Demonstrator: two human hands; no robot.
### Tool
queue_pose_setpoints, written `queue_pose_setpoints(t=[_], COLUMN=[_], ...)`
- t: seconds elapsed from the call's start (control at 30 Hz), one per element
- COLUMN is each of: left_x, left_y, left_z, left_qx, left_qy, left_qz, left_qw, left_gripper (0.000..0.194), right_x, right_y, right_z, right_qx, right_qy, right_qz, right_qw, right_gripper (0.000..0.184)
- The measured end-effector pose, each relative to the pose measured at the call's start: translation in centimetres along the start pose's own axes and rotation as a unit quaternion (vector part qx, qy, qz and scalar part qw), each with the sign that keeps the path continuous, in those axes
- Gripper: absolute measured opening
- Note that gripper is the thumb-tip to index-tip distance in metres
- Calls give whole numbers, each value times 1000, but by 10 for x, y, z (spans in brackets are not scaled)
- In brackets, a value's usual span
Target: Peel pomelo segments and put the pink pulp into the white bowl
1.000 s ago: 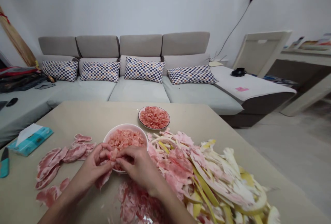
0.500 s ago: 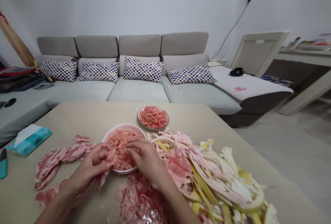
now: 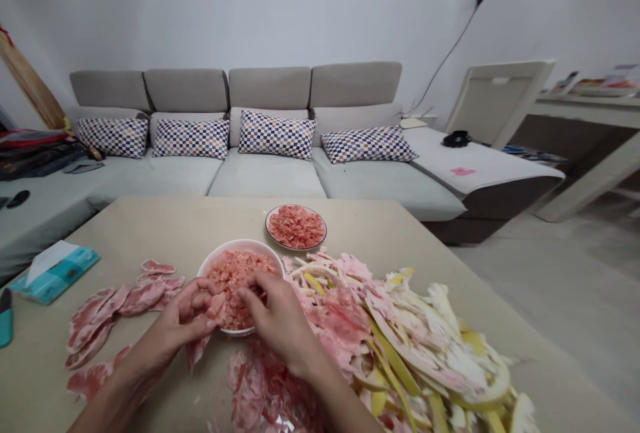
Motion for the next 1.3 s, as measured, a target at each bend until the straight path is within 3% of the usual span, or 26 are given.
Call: queue_pose_setpoints(t=[0.07, 0.2, 0.33, 0.43, 0.73, 1.0, 1.13, 1.3], left_x=[0, 1, -8, -14, -18, -19, -19, -15], left_y=[0, 1, -1, -4, -7, -8, -7, -7], left_z=[0, 0, 0, 0, 1, 2, 7, 6], left_qx=[-3, -33, -92, -113, -107, -125, -96, -67], left_qy=[10, 54, 123, 170, 196, 250, 223, 150], left_qz=[0, -3, 48, 84, 99, 96, 91, 58], left_qw=[1000, 998, 987, 975, 970, 955, 966, 985], left_gripper=[35, 31, 24, 23, 27, 24, 18, 24], right_x=[2, 9, 7, 5, -8, -4, -13, -23], right_y=[1, 0, -3, -5, -5, -5, -4, -5], right_z=[-9, -7, 12, 22, 29, 33, 38, 38], right_qx=[-33, -7, 48, 56, 68, 65, 88, 113], right_qy=[-28, -20, 21, 58, 147, 161, 208, 283], right_qz=[-29, -59, 12, 43, 102, 103, 135, 176], right_qw=[999, 998, 999, 996, 982, 979, 965, 936], right_gripper=[13, 20, 11, 13, 17, 17, 26, 37])
Point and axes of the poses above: each hand's wrist, its own y-axis towards the middle knuckle, its own z-axis out of the palm, x = y × z, the point moved 8 cm from there along y, towards the middle knuckle
